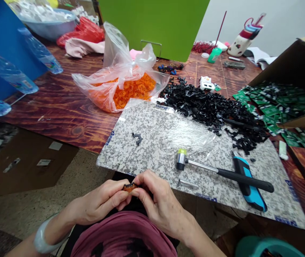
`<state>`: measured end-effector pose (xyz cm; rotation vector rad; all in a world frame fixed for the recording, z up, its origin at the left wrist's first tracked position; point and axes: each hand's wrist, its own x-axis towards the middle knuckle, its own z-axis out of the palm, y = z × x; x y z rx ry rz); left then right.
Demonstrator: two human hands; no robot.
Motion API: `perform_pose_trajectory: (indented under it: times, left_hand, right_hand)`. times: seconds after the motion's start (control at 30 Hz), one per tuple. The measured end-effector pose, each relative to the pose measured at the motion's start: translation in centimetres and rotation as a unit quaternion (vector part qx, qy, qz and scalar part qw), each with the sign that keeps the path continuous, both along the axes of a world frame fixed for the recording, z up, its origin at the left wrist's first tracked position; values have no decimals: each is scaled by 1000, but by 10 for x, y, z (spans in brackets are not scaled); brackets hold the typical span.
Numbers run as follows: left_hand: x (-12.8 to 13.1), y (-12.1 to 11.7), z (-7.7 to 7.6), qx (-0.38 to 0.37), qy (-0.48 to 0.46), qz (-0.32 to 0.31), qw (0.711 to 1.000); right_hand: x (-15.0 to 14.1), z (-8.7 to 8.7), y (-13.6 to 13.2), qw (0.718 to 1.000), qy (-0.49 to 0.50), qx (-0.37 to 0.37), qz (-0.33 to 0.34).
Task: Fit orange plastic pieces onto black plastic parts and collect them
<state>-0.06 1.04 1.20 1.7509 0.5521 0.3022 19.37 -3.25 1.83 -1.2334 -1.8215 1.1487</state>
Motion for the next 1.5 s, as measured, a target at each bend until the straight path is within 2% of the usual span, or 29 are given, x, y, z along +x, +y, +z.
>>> perform_pose_trajectory:
  times: [0.13,0.43,0.57,0.83,1.07,1.3,1.5]
  left_hand:
    - [-1,-1,-2,27,4,-9,1000]
    - [-2,1,3,46,1,-28,999]
    - [-2,1,2,50,13,-39,998]
    - [-1,-1,1,57,24,-39,997]
    - [-1,-2,-3,54,3,-24,998]
    - [3,-6,-11,0,-11,7,1000]
    - [3,-5,-12,8,-3,-6,1000]
  right_hand:
    - [0,1,-1,1000,9,0,2]
    - [1,-3,-3,993,62,-101,-2]
    - [2,-4,-3,995,47,-90,1]
    - [0,-1,-3,1000,1,-7,15]
    - [1,-2,-5,1000,0,13,8]
    - [3,-4,-4,999,24,-31,-10]
    - [6,-4,-4,996,42,-83,-8]
